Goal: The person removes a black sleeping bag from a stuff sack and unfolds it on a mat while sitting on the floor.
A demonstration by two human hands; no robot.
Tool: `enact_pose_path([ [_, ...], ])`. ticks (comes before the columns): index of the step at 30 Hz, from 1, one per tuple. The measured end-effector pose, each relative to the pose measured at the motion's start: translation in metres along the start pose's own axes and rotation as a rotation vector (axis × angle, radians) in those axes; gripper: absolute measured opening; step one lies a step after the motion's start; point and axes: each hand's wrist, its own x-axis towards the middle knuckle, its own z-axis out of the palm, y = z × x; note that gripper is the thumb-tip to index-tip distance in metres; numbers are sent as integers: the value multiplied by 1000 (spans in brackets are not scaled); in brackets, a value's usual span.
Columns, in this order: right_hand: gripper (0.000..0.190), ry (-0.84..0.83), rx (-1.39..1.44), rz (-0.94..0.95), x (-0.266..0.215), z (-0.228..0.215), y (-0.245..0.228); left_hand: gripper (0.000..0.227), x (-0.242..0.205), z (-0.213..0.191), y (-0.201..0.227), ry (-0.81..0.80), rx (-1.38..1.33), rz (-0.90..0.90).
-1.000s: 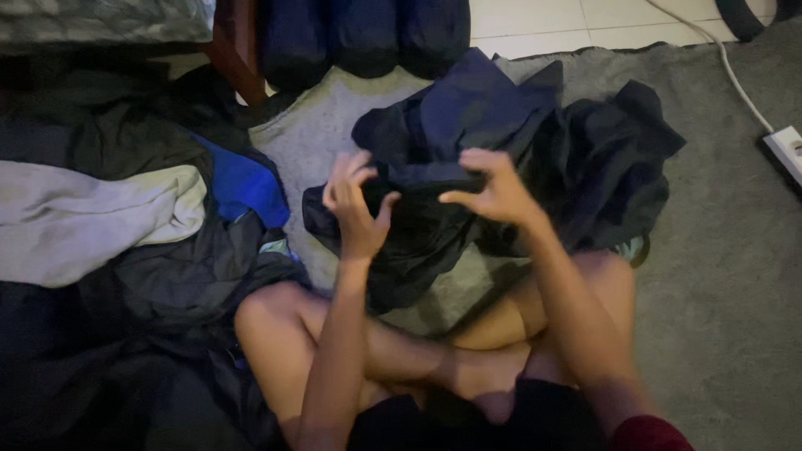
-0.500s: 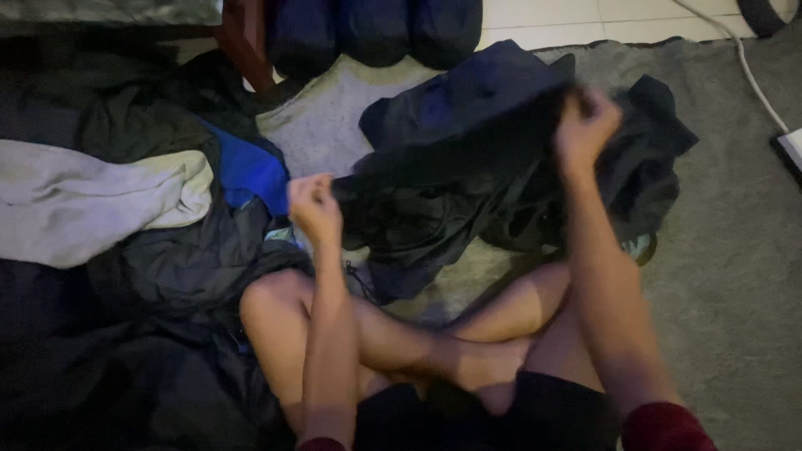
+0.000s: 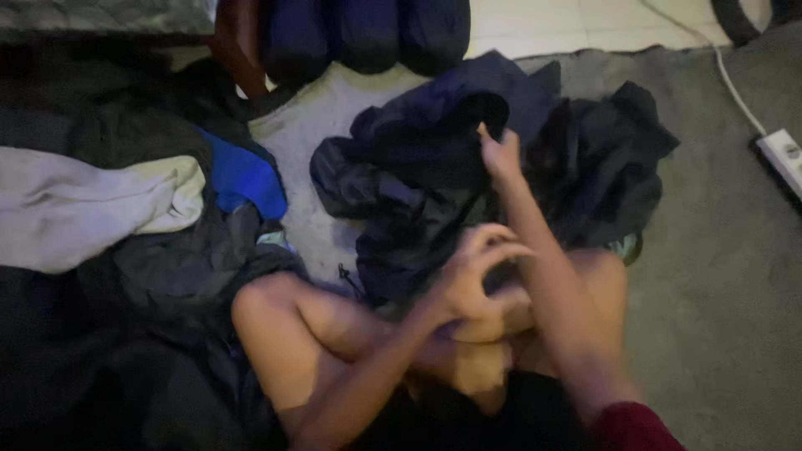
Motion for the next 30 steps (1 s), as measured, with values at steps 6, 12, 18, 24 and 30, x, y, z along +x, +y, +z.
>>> enact_pose_path([
  [6, 66, -16, 343, 298, -2, 19, 5, 78, 19, -28, -12, -96, -9, 109],
  [12, 70, -42, 251, 412, 3, 22, 3, 90, 31, -33, -15, -131, 5, 204],
  [18, 67, -87, 108, 442, 6, 26, 6, 103, 31, -30, -12, -172, 70, 131],
  [24, 74, -59, 31, 341, 9, 29, 28, 86, 25, -33, -28, -181, -14, 213],
  [30, 78, -59, 114, 330, 10, 30, 35, 88, 35, -28, -4, -150, 64, 95],
])
